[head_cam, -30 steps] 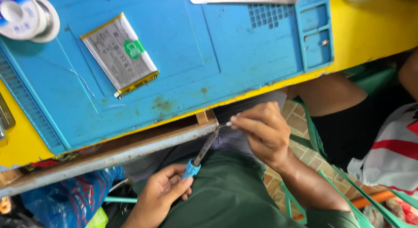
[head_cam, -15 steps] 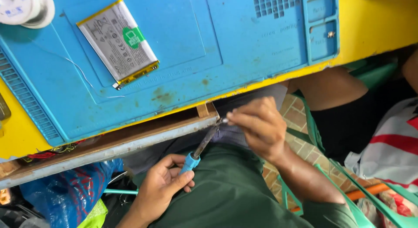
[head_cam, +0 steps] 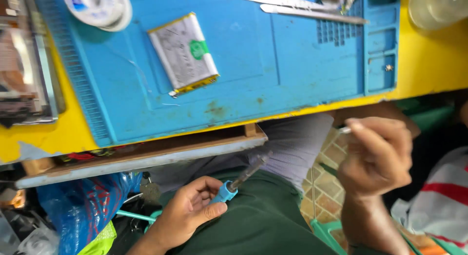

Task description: Soldering wires to a mobile phone battery protection board and assembling the battery components.

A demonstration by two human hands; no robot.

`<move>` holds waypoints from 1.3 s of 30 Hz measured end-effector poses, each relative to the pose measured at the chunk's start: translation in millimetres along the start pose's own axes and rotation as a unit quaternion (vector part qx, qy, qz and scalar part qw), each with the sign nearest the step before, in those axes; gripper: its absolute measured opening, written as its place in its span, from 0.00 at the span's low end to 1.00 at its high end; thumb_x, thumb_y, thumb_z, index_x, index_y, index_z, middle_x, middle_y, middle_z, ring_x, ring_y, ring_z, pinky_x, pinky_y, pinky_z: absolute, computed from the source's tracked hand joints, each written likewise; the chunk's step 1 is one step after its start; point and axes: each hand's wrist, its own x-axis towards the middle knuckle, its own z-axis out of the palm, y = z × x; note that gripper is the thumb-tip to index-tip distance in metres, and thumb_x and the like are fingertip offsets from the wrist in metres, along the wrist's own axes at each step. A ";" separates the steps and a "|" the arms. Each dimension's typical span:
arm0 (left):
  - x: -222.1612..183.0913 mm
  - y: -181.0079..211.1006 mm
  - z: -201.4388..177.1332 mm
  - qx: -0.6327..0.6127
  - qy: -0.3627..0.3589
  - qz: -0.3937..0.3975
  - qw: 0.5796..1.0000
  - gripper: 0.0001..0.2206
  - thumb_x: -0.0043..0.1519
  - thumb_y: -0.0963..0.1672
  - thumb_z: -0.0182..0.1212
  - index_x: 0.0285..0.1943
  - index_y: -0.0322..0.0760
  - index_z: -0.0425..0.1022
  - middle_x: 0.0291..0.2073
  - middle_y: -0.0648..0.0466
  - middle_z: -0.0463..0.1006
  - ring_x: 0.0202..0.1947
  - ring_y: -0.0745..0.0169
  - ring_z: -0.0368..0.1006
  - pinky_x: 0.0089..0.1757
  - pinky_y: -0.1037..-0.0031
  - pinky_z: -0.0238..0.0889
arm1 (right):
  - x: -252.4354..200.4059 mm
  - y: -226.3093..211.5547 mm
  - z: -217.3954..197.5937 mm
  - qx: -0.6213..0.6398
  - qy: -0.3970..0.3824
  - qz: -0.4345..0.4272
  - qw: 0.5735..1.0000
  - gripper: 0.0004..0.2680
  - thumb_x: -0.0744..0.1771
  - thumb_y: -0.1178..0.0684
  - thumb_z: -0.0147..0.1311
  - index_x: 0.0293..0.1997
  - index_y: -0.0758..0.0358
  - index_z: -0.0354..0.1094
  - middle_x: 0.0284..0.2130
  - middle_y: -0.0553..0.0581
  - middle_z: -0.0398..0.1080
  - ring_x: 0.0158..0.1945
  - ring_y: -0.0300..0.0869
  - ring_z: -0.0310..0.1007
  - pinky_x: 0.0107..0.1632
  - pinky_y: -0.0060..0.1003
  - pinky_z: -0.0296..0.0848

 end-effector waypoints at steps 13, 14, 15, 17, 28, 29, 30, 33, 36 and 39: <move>7.9 105.2 38.5 -0.341 -0.085 0.324 0.878 0.18 0.59 0.39 0.70 0.56 0.24 0.73 0.45 0.38 0.81 0.43 0.45 0.80 0.41 0.62 0.77 | 107.0 -12.9 65.3 0.034 -0.232 -0.269 0.934 0.33 0.66 0.47 0.75 0.75 0.59 0.52 0.61 0.73 0.62 0.61 0.61 0.68 0.62 0.55 0.65; 9.4 111.4 42.2 -0.312 -0.102 0.303 0.895 0.19 0.59 0.39 0.68 0.58 0.22 0.72 0.45 0.31 0.81 0.40 0.47 0.80 0.34 0.68 0.78 | 89.3 -14.0 62.2 0.106 -0.276 -0.271 0.916 0.42 0.63 0.34 0.71 0.81 0.50 0.38 0.64 0.72 0.59 0.63 0.58 0.69 0.64 0.52 0.68; 9.2 114.5 44.7 -0.318 -0.099 0.302 0.893 0.19 0.59 0.39 0.68 0.58 0.22 0.72 0.45 0.31 0.81 0.40 0.47 0.80 0.34 0.68 0.78 | 78.6 -20.9 65.9 0.109 -0.282 -0.271 0.914 0.42 0.63 0.34 0.71 0.81 0.50 0.38 0.64 0.72 0.59 0.63 0.58 0.69 0.64 0.52 0.68; 10.1 121.4 48.7 -0.142 -0.120 0.288 0.939 0.07 0.61 0.39 0.66 0.39 0.36 0.71 0.16 0.53 0.69 0.17 0.70 0.63 0.28 0.76 0.64 | 53.9 -36.2 69.5 0.238 -0.389 0.129 0.880 0.18 0.71 0.48 0.41 0.64 0.71 0.64 0.50 0.61 0.67 0.47 0.43 0.73 0.54 0.34 0.71; -3.4 171.7 -93.6 0.578 0.229 0.546 0.561 0.06 0.66 0.41 0.66 0.51 0.38 0.79 0.47 0.50 0.78 0.36 0.50 0.70 0.38 0.59 0.60 | 67.4 -15.4 85.9 0.261 -0.173 -0.073 0.947 0.06 0.73 0.53 0.46 0.54 0.58 0.65 0.44 0.68 0.69 0.41 0.56 0.82 0.46 0.43 0.89; -1.5 170.8 -98.8 0.600 0.240 0.529 0.551 0.06 0.66 0.41 0.66 0.50 0.41 0.79 0.47 0.49 0.78 0.35 0.50 0.70 0.36 0.60 0.59 | 69.7 -14.6 84.8 0.261 -0.185 -0.075 0.944 0.06 0.73 0.53 0.45 0.55 0.60 0.65 0.46 0.68 0.68 0.40 0.54 0.80 0.45 0.40 0.90; 1.5 173.3 -99.2 0.598 0.239 0.526 0.555 0.06 0.66 0.41 0.66 0.50 0.41 0.79 0.47 0.49 0.78 0.35 0.50 0.70 0.36 0.60 0.59 | 71.8 -18.1 82.9 0.262 -0.189 -0.072 0.944 0.06 0.73 0.53 0.45 0.55 0.60 0.65 0.46 0.68 0.68 0.40 0.54 0.80 0.45 0.40 0.90; 7.4 179.5 -100.8 0.581 0.213 0.544 0.567 0.03 0.67 0.39 0.62 0.45 0.36 0.80 0.45 0.47 0.77 0.34 0.48 0.69 0.35 0.59 0.58 | 72.5 -27.7 78.6 0.275 -0.226 -0.078 0.931 0.08 0.75 0.54 0.40 0.59 0.58 0.62 0.49 0.70 0.69 0.48 0.60 0.84 0.54 0.58 0.95; 12.8 188.3 -96.0 0.541 0.192 0.549 0.608 0.02 0.66 0.39 0.64 0.44 0.35 0.78 0.43 0.47 0.77 0.34 0.48 0.70 0.35 0.58 0.59 | 61.8 -19.6 77.6 0.289 -0.250 0.048 0.923 0.12 0.73 0.52 0.46 0.65 0.55 0.61 0.46 0.64 0.74 0.48 0.57 0.86 0.57 0.59 0.93; 20.1 197.7 -85.5 0.488 0.176 0.585 0.623 0.02 0.66 0.38 0.63 0.45 0.32 0.78 0.39 0.46 0.78 0.31 0.52 0.69 0.35 0.62 0.60 | 61.0 1.7 80.4 0.284 -0.176 0.012 0.942 0.09 0.70 0.53 0.47 0.55 0.61 0.64 0.37 0.64 0.74 0.37 0.55 0.87 0.40 0.48 0.95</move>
